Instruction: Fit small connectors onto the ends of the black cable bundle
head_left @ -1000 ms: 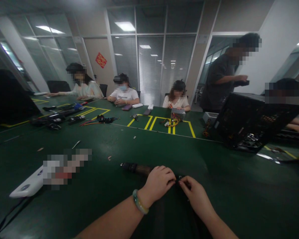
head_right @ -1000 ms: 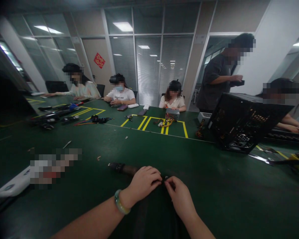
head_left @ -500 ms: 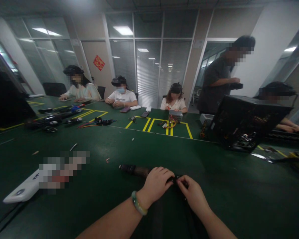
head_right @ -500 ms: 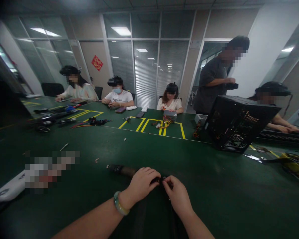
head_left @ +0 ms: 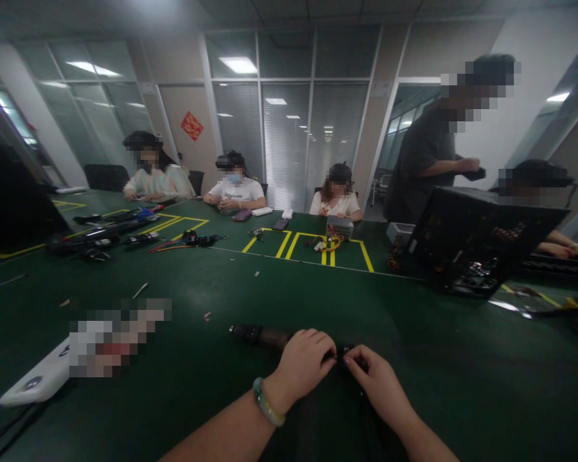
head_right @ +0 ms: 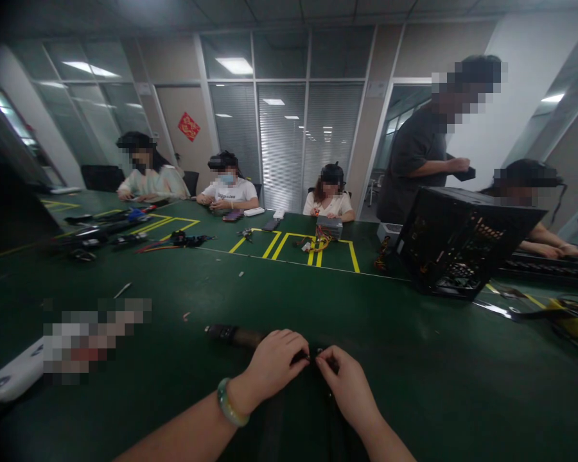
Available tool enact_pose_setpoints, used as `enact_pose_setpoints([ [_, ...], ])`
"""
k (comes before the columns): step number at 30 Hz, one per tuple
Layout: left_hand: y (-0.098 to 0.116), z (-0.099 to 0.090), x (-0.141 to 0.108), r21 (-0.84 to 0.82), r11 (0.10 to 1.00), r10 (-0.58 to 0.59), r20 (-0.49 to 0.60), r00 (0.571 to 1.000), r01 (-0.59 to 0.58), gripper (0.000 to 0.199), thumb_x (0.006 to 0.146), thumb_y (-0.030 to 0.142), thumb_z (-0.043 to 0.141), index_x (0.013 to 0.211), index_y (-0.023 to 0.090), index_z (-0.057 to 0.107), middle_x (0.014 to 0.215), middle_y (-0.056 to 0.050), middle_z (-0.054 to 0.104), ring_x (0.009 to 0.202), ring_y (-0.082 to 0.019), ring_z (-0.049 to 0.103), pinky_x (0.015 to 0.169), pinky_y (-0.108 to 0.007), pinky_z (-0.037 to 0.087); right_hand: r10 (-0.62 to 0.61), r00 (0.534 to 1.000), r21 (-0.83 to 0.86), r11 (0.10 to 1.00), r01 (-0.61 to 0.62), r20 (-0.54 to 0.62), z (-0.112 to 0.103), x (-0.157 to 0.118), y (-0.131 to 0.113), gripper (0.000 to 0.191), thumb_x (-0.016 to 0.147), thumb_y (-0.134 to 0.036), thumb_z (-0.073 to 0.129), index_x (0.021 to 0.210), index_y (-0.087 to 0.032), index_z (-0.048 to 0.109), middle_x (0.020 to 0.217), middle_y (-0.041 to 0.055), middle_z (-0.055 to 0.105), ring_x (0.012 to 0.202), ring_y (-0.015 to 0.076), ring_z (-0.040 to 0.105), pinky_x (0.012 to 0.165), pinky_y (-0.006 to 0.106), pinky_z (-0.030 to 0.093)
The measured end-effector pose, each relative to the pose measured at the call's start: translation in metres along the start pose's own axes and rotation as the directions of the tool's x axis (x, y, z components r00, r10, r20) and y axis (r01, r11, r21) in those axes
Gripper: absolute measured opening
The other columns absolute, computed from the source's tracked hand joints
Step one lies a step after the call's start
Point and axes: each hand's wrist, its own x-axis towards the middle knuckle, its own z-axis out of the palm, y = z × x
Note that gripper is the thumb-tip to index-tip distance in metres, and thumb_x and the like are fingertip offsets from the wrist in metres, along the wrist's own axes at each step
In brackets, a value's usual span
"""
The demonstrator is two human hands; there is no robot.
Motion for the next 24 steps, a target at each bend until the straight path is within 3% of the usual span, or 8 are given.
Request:
enact_pose_setpoints([
  [24,-0.0013,-0.0005,0.0005,-0.023,0.999,0.028,0.024,0.999,-0.027,0.008,0.088,0.022,0.059,0.096,0.024,0.06,0.1,0.002,0.062,0.094,-0.018,0.054,0.084,-0.031,0.037,0.002,1.0,-0.002,1.0,-0.002,0.003,0.0054,0.0046,0.0074,0.015,0.087,-0.033,0.057,0.082,-0.021,0.064,0.075,-0.0009,0.068,0.069,0.0173,0.062,0.059,0.023,0.043],
])
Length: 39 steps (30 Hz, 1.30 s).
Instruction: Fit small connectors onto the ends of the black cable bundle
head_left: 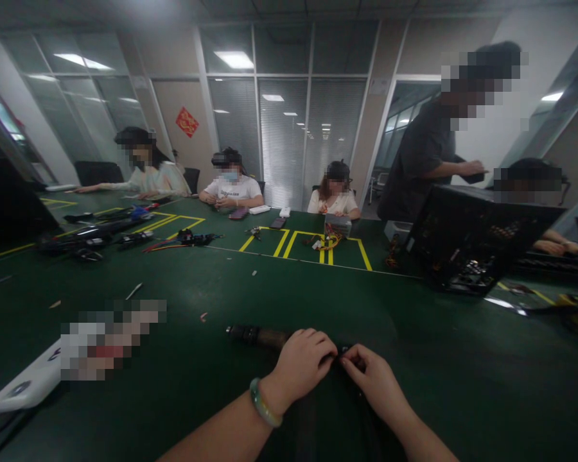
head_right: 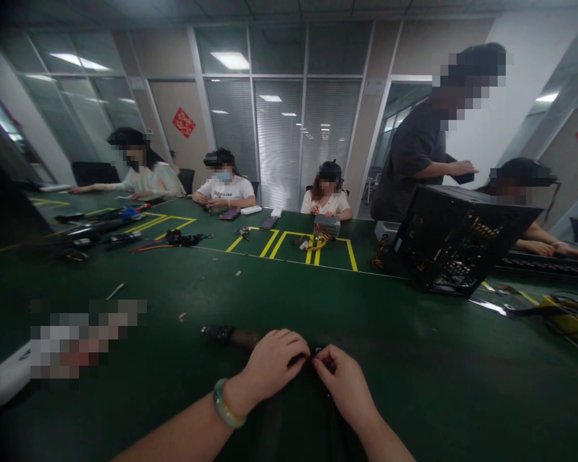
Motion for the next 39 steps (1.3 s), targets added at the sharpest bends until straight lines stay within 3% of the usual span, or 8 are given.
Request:
enact_pose_setpoints([
  [4,0.0016,-0.0011,0.0003,-0.025,0.999,-0.029,-0.025,0.999,0.028,0.011,0.087,0.027,0.063,0.096,0.023,0.058,0.097,0.001,0.062,0.093,-0.019,0.054,0.083,-0.032,0.037,-0.003,1.0,0.02,1.0,0.003,0.002,0.0003,-0.0002,0.0029,0.017,0.088,-0.034,0.056,0.084,-0.021,0.065,0.077,-0.0009,0.068,0.069,0.0169,0.062,0.059,0.023,0.043],
  [10,0.0019,-0.0024,-0.0005,-0.017,1.0,0.008,-0.017,1.0,-0.009,0.009,0.088,0.019,0.058,0.096,0.024,0.06,0.098,0.001,0.062,0.094,-0.018,0.054,0.083,-0.031,0.037,0.001,1.0,0.015,1.0,-0.001,-0.009,0.0005,-0.0005,0.0045,0.018,0.088,-0.036,0.057,0.084,-0.02,0.065,0.077,-0.0004,0.069,0.07,0.0173,0.063,0.06,0.023,0.044],
  [15,0.0021,-0.0016,-0.0011,-0.012,1.0,-0.027,-0.028,0.999,0.027,0.014,0.086,0.025,0.064,0.098,0.023,0.058,0.098,0.002,0.062,0.094,-0.018,0.054,0.084,-0.032,0.038,0.003,1.0,0.022,1.0,-0.003,-0.002,0.0003,-0.0009,0.0047,0.019,0.089,-0.037,0.055,0.085,-0.021,0.065,0.079,-0.0004,0.069,0.071,0.0174,0.064,0.061,0.023,0.044],
  [19,0.002,-0.0008,-0.0011,-0.004,1.0,-0.007,-0.015,1.0,0.007,0.006,0.088,0.021,0.06,0.093,0.023,0.06,0.097,0.001,0.062,0.094,-0.018,0.054,0.083,-0.032,0.038,-0.016,1.0,0.03,0.999,0.016,-0.012,0.0008,-0.0009,0.0053,0.016,0.088,-0.034,0.057,0.084,-0.021,0.065,0.077,-0.0008,0.068,0.071,0.0176,0.063,0.061,0.023,0.044],
  [25,0.0011,0.0021,-0.0004,-0.018,0.999,-0.031,-0.051,0.998,0.03,0.013,0.085,0.024,0.064,0.097,0.023,0.058,0.097,0.001,0.062,0.093,-0.018,0.054,0.083,-0.032,0.038,-0.024,1.0,0.04,0.999,0.024,-0.004,0.0003,-0.0013,0.0039,0.015,0.088,-0.033,0.057,0.083,-0.021,0.066,0.079,-0.0006,0.068,0.073,0.0176,0.063,0.063,0.023,0.045],
  [39,0.0037,-0.0037,-0.0013,-0.003,1.0,-0.029,-0.028,0.999,0.029,0.01,0.087,0.023,0.061,0.096,0.022,0.058,0.098,0.0,0.061,0.093,-0.018,0.054,0.083,-0.032,0.038,0.013,1.0,0.022,1.0,-0.013,0.012,-0.0016,-0.0032,-0.0002,0.019,0.088,-0.038,0.056,0.087,-0.022,0.067,0.082,0.0003,0.069,0.074,0.0179,0.063,0.063,0.023,0.045],
])
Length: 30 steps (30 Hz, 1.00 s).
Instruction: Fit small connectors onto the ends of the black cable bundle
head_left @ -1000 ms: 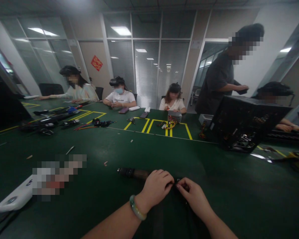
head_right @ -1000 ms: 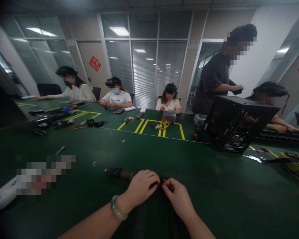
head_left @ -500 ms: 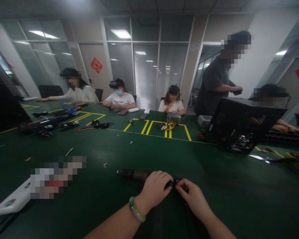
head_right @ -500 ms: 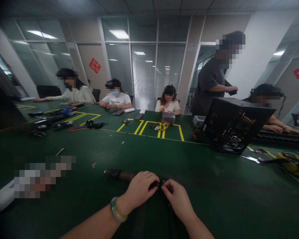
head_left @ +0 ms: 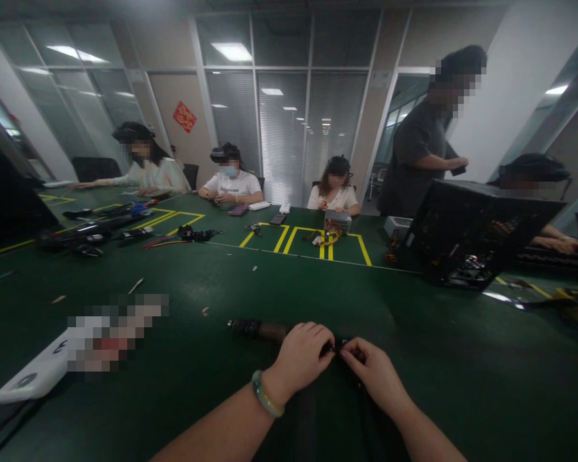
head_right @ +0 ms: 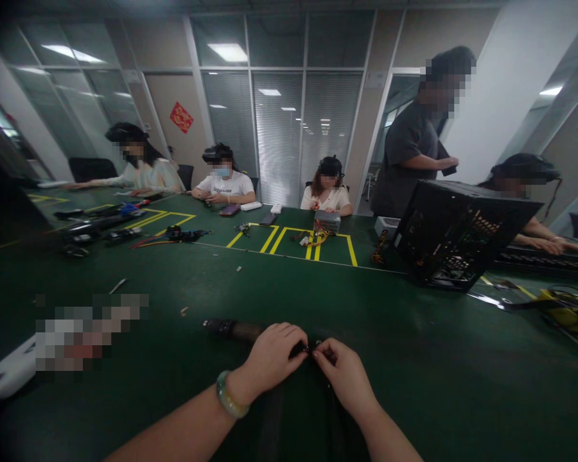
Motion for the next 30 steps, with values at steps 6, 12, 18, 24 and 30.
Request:
enact_pose_setpoints([
  [6,0.0013,-0.0018,-0.0009,-0.007,0.999,0.035,0.01,0.999,-0.035,0.012,0.088,0.016,0.056,0.096,0.023,0.058,0.099,0.001,0.061,0.094,-0.018,0.054,0.083,-0.031,0.038,0.004,1.0,-0.007,1.0,-0.004,-0.01,0.0011,0.0013,0.0039,0.02,0.087,-0.038,0.057,0.088,-0.021,0.067,0.081,0.0004,0.069,0.073,0.0181,0.063,0.064,0.024,0.046],
  [12,0.0001,0.0028,0.0002,-0.015,1.0,-0.01,-0.01,1.0,0.01,0.013,0.085,0.023,0.063,0.095,0.022,0.057,0.095,0.0,0.061,0.092,-0.02,0.053,0.082,-0.032,0.038,-0.022,1.0,-0.004,1.0,0.022,-0.013,0.0002,0.0022,0.0008,0.017,0.087,-0.035,0.058,0.084,-0.021,0.067,0.076,-0.0003,0.068,0.071,0.0174,0.062,0.062,0.023,0.044],
  [18,0.0002,0.0036,0.0011,-0.018,1.0,0.017,-0.002,1.0,-0.017,0.011,0.085,0.018,0.06,0.095,0.023,0.058,0.096,0.001,0.061,0.093,-0.019,0.053,0.082,-0.032,0.037,-0.009,0.999,-0.001,1.0,0.009,-0.033,0.002,0.0033,0.0031,0.017,0.085,-0.036,0.059,0.083,-0.021,0.067,0.076,-0.0005,0.068,0.07,0.0175,0.062,0.061,0.024,0.044],
  [24,0.0002,0.0033,0.0013,-0.014,1.0,-0.003,-0.009,1.0,0.003,0.013,0.083,0.02,0.063,0.095,0.022,0.057,0.095,0.0,0.061,0.09,-0.02,0.053,0.079,-0.033,0.038,-0.017,1.0,0.022,1.0,0.018,-0.008,0.0014,0.0025,0.0035,0.018,0.086,-0.036,0.058,0.083,-0.022,0.068,0.08,-0.0001,0.07,0.073,0.0184,0.064,0.064,0.024,0.045],
  [30,-0.0008,0.0029,0.0017,0.014,0.999,0.03,0.025,0.999,-0.03,0.008,0.086,0.018,0.061,0.092,0.023,0.058,0.098,0.001,0.061,0.094,-0.018,0.053,0.083,-0.032,0.037,-0.018,1.0,0.017,1.0,0.019,-0.009,0.0013,0.0019,0.002,0.016,0.086,-0.036,0.059,0.085,-0.023,0.068,0.08,-0.0001,0.07,0.074,0.0188,0.064,0.065,0.025,0.045],
])
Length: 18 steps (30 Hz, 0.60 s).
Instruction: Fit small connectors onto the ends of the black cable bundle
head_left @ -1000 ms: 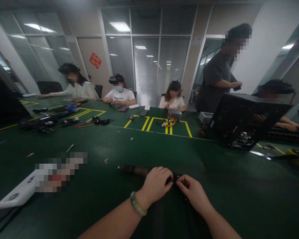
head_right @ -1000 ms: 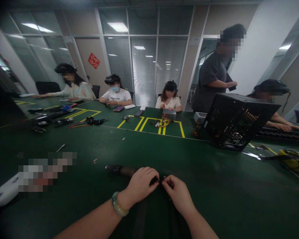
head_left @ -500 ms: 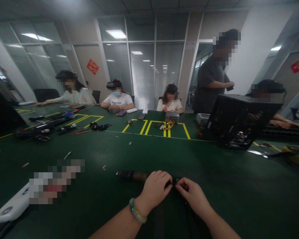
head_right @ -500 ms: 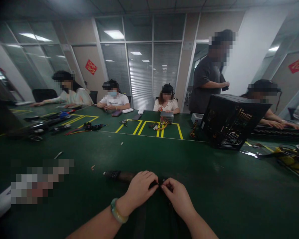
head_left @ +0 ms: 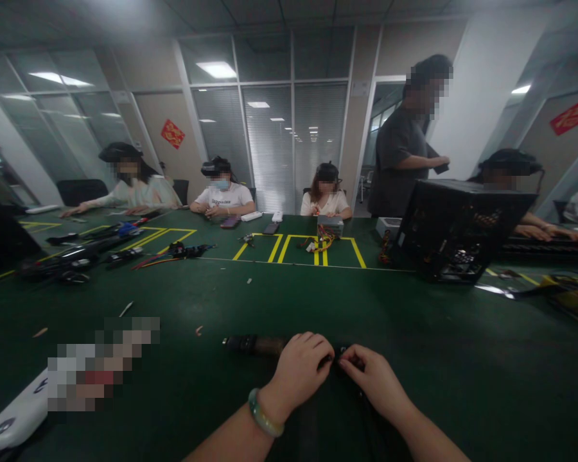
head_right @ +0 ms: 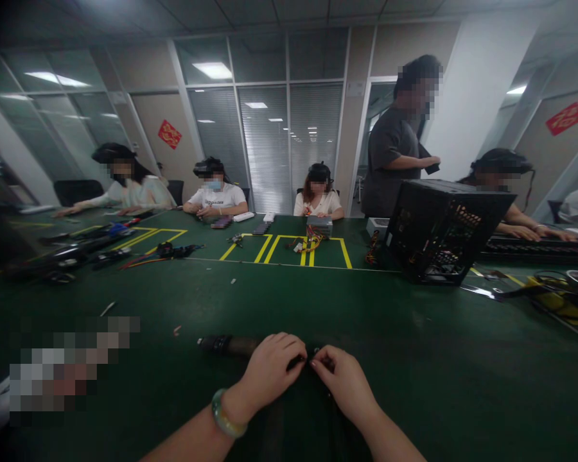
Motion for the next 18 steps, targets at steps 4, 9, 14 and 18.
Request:
enact_pose_setpoints([
  [4,-0.0007,0.0015,0.0,-0.009,1.0,-0.018,0.002,1.0,0.018,0.01,0.088,0.022,0.062,0.097,0.024,0.059,0.1,0.001,0.062,0.095,-0.018,0.054,0.083,-0.032,0.037,0.007,1.0,0.001,1.0,-0.007,0.001,-0.0009,-0.0015,-0.0021,0.016,0.086,-0.035,0.058,0.085,-0.022,0.068,0.08,0.0002,0.07,0.074,0.0187,0.064,0.063,0.025,0.045],
  [9,-0.0002,0.0025,-0.0002,0.012,0.999,-0.038,-0.002,0.999,0.038,0.011,0.086,0.026,0.066,0.094,0.023,0.059,0.097,0.002,0.062,0.093,-0.018,0.054,0.082,-0.031,0.038,-0.004,1.0,-0.007,1.0,0.003,-0.012,-0.0005,-0.002,-0.0037,0.015,0.086,-0.033,0.058,0.084,-0.022,0.067,0.078,-0.0008,0.07,0.072,0.0182,0.064,0.062,0.024,0.044],
  [14,0.001,0.0004,-0.0014,0.014,1.0,0.012,-0.01,1.0,-0.012,0.006,0.089,0.023,0.06,0.095,0.023,0.061,0.099,0.0,0.062,0.096,-0.018,0.054,0.083,-0.032,0.038,-0.017,0.999,-0.012,1.0,0.017,-0.031,0.0012,-0.0007,-0.001,0.016,0.086,-0.034,0.058,0.083,-0.021,0.066,0.077,-0.0007,0.069,0.072,0.0181,0.064,0.063,0.024,0.044],
  [18,0.0011,0.0004,-0.0029,-0.012,1.0,0.007,-0.03,1.0,-0.007,0.009,0.088,0.019,0.06,0.096,0.024,0.061,0.099,0.001,0.062,0.095,-0.018,0.054,0.084,-0.032,0.038,-0.017,1.0,-0.011,1.0,0.017,-0.023,0.001,-0.0005,0.001,0.016,0.087,-0.035,0.057,0.085,-0.022,0.067,0.079,-0.0007,0.07,0.072,0.0181,0.064,0.062,0.024,0.045],
])
